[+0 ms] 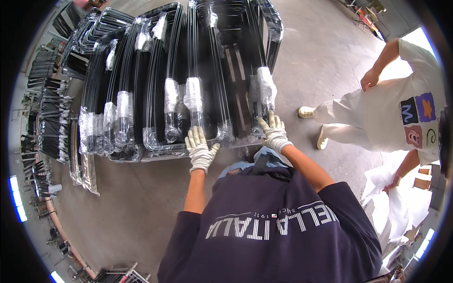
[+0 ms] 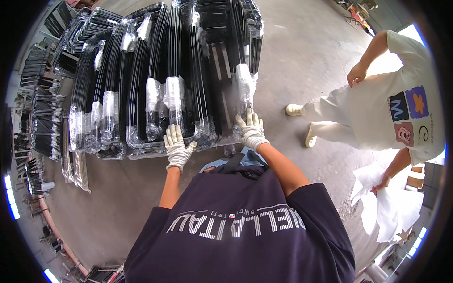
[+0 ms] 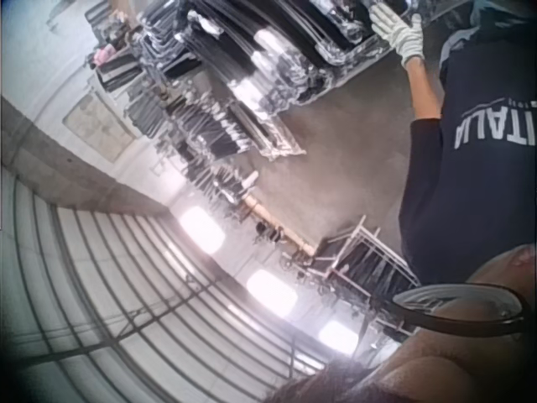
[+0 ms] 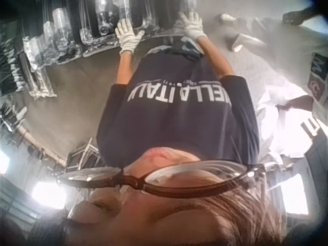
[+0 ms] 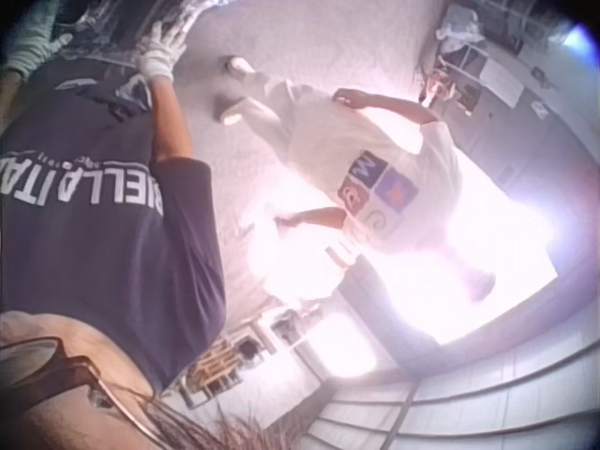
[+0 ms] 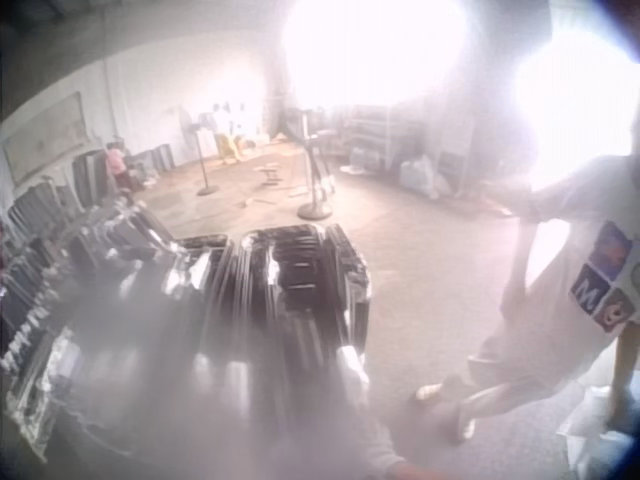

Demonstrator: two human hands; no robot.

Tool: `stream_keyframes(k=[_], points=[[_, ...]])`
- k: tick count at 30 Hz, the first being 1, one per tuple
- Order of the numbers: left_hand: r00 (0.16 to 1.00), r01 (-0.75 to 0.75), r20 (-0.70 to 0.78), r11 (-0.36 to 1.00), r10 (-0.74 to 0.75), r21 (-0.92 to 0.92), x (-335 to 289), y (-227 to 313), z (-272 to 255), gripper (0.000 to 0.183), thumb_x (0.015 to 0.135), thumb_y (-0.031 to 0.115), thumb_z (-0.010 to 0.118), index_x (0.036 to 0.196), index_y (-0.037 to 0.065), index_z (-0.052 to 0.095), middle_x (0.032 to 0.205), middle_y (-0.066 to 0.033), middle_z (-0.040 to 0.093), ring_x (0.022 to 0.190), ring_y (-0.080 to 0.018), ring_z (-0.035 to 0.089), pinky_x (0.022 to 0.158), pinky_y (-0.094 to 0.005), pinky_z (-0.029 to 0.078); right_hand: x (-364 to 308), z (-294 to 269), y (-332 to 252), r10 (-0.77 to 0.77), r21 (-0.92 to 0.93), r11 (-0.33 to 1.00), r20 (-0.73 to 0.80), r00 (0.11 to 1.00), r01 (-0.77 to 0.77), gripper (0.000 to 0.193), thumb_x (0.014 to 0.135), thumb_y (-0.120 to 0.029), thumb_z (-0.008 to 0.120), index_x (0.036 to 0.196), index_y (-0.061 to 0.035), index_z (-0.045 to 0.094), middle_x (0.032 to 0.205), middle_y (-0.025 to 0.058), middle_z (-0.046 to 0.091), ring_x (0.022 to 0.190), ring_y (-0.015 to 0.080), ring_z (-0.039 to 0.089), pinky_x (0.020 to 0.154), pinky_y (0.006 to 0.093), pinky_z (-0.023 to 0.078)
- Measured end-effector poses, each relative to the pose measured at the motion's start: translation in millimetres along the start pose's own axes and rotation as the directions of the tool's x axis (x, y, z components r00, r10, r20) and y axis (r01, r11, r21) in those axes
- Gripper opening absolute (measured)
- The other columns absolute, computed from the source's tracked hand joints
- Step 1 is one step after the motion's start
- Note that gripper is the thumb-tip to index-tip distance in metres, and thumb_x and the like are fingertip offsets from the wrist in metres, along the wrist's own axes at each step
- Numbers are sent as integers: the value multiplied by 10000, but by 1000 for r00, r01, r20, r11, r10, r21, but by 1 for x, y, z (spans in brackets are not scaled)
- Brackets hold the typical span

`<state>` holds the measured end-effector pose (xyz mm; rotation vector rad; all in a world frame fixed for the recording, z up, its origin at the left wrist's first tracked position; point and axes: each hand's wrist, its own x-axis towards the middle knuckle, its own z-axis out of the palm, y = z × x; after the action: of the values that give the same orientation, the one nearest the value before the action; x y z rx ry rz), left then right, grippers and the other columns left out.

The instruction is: The person picks up wrapped metal frames from a stack on the floor and places them onto another stack, handling them one at a time by hand.

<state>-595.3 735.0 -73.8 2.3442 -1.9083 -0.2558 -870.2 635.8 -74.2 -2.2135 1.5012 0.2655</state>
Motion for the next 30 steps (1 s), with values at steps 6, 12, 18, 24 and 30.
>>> stream_keyframes(k=[6,12,18,24,30], points=[[990,99,-97,993,-105,-60,22,-10,11,798,792,483,539,1368,19,240,1396,-176,283,1265,-333,292,1054,-447,212,1,5,3,2,-27,1000,-8,1000,-2,807,665,-263,665,1375,-274,282,1464,226,21,1324,428,134,1054,534,148],[907,384,257,907,-334,-174,66,-32,-6,813,681,470,678,1291,11,396,1125,-221,570,1021,-332,561,879,-380,426,1,7,4,-7,-37,999,-25,1000,6,791,674,-290,667,1371,-280,292,1463,231,18,1318,437,150,1051,539,153],[817,389,559,851,-142,-352,80,-84,-6,742,859,626,293,1288,34,422,1279,-160,478,1225,-287,407,1000,-341,318,2,10,-2,-23,-32,999,-14,1000,22,788,673,-295,674,1368,-276,303,1461,233,26,1314,437,156,1046,540,161],[882,451,134,731,-451,-512,76,-53,-22,723,886,564,308,1332,-4,339,1363,-209,354,1280,-324,315,1047,-343,258,-1,5,2,24,17,1000,4,1000,-24,786,679,-288,645,1379,-258,288,1468,217,12,1335,416,102,1051,558,113],[948,309,-60,948,-314,-77,46,-14,5,847,699,465,650,1326,1,321,1171,-225,529,1098,-351,494,948,-402,371,-3,-4,-3,16,-2,1000,2,1000,-16,667,751,-254,557,1372,-237,315,1472,213,44,1344,407,102,1067,518,106]])
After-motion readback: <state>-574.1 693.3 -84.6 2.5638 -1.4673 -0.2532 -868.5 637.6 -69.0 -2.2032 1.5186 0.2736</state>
